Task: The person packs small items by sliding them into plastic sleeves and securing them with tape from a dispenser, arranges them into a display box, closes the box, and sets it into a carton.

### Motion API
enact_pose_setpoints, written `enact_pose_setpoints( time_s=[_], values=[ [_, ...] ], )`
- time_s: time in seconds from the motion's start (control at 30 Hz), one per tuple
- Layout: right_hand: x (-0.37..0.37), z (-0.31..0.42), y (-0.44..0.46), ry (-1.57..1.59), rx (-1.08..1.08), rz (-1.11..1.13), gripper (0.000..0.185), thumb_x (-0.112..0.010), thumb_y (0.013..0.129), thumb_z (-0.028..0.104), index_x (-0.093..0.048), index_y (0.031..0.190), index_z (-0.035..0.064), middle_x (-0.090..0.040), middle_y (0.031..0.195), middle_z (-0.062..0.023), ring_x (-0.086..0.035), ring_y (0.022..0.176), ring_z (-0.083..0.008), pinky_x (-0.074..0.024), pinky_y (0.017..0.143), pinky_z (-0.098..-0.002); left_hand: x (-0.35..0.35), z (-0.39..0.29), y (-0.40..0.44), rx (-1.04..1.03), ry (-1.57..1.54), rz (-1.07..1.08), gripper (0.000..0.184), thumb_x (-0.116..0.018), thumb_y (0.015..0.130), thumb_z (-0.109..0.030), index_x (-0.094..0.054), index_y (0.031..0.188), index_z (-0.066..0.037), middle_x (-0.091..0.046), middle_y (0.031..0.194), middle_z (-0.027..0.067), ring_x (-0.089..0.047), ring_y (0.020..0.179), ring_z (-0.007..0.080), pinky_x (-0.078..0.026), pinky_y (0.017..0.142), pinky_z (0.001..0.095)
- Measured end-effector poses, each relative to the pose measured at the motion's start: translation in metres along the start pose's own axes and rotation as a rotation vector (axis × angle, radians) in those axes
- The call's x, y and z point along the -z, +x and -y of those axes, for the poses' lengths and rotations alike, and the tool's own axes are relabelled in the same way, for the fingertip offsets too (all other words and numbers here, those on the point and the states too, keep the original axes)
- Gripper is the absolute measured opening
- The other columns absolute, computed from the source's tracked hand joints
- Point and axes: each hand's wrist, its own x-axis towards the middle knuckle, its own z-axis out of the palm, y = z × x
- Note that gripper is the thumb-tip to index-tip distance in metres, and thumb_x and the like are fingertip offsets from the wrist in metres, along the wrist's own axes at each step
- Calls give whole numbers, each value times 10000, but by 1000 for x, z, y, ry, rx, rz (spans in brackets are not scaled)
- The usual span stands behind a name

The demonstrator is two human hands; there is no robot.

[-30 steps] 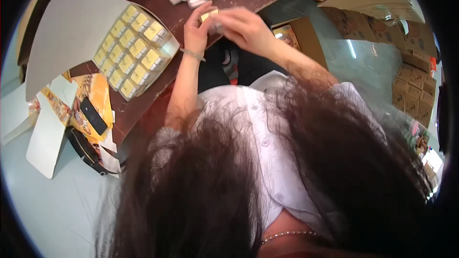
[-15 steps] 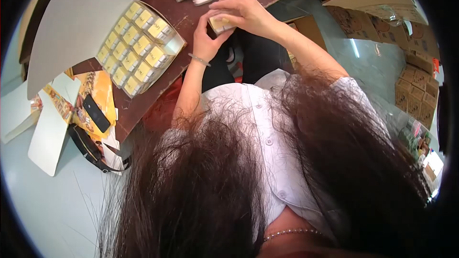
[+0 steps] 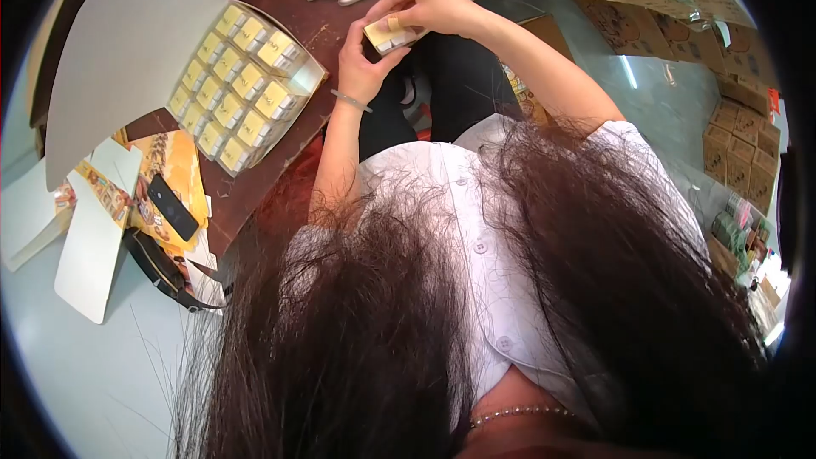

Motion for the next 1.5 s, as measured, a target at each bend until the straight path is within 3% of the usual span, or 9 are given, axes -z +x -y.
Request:
enact_pose_setpoints(
  time_s=[0.17, 0.27, 0.47, 0.63, 0.83, 1.0, 1.13, 1.27, 1.5],
  values=[
    [-1, -14, 16, -47, 38, 16, 154, -709, 882, 108, -757, 1014, 47, -738, 946, -29, -675, 875, -105, -544, 819, -281, -1, 5, -2, 29, 30, -9, 548, -861, 736, -159, -572, 1186, -40, -698, 1070, 109, -666, 1004, 189, -519, 884, 331],
    [-12, -5, -7, -371, 479, -354, 202, -767, 816, 189, -770, 988, 85, -734, 962, -95, -689, 866, -190, -544, 794, -333, -2, -3, -1, -23, 44, -46, 558, -862, 735, -155, -574, 1198, -42, -701, 1073, 105, -666, 1011, 185, -519, 891, 330],
    [-19, -11, -7, -139, 316, -285, 164, -696, 867, 100, -734, 1000, 12, -718, 995, -60, -660, 921, -145, -524, 846, -304, -1, -5, 1, -11, 3, 35, 555, -806, 794, -9, -515, 1266, -6, -626, 1164, 76, -615, 1063, 153, -513, 935, 312],
    [-6, 3, -3, -133, 55, -144, 194, -711, 887, 143, -735, 1028, 13, -714, 953, -37, -635, 823, -95, -533, 694, -273, -3, 2, 0, 5, -5, -37, 579, -867, 729, -169, -582, 1214, -34, -705, 1070, 96, -664, 993, 178, -521, 889, 326],
    [-12, -16, -11, -285, 416, -306, 216, -728, 879, 154, -719, 1060, 35, -663, 948, -12, -610, 882, -92, -522, 744, -267, -1, 0, -1, -35, 31, -25, 549, -861, 734, -155, -588, 1196, -38, -705, 1079, 96, -663, 993, 170, -522, 884, 326],
    [-17, -16, 2, -43, 267, -375, 269, -751, 845, 188, -629, 1029, 35, -662, 910, -47, -630, 816, -165, -530, 765, -316, -4, -6, -2, 7, 18, 38, 538, -806, 807, -18, -522, 1263, 2, -616, 1189, 90, -617, 1075, 167, -515, 945, 308],
    [-25, 5, -26, -562, 227, -573, 404, -758, 831, 332, -614, 1077, 45, -657, 985, -143, -667, 871, -323, -541, 773, -403, -54, -20, -5, -87, 281, -429, 570, -832, 759, -134, -550, 1242, -26, -630, 1247, 174, -618, 1144, 329, -504, 912, 386],
    [-30, -1, -43, -643, 308, -693, 542, -775, 802, 403, -619, 1221, 99, -585, 1237, -137, -639, 1023, -365, -539, 865, -438, -95, -15, -3, -71, -1, -358, 723, -753, 846, -157, -362, 1432, 6, -388, 1486, 230, -440, 1330, 373, -395, 1059, 450],
    [0, -16, -44, -539, 461, -520, 530, -746, 814, 360, -627, 1291, 162, -568, 1316, -146, -536, 1208, -336, -473, 1006, -431, -72, -2, 17, -110, 228, -243, 710, -778, 770, -152, -460, 1386, 6, -519, 1361, 213, -523, 1245, 388, -423, 1042, 448]
  ],
)
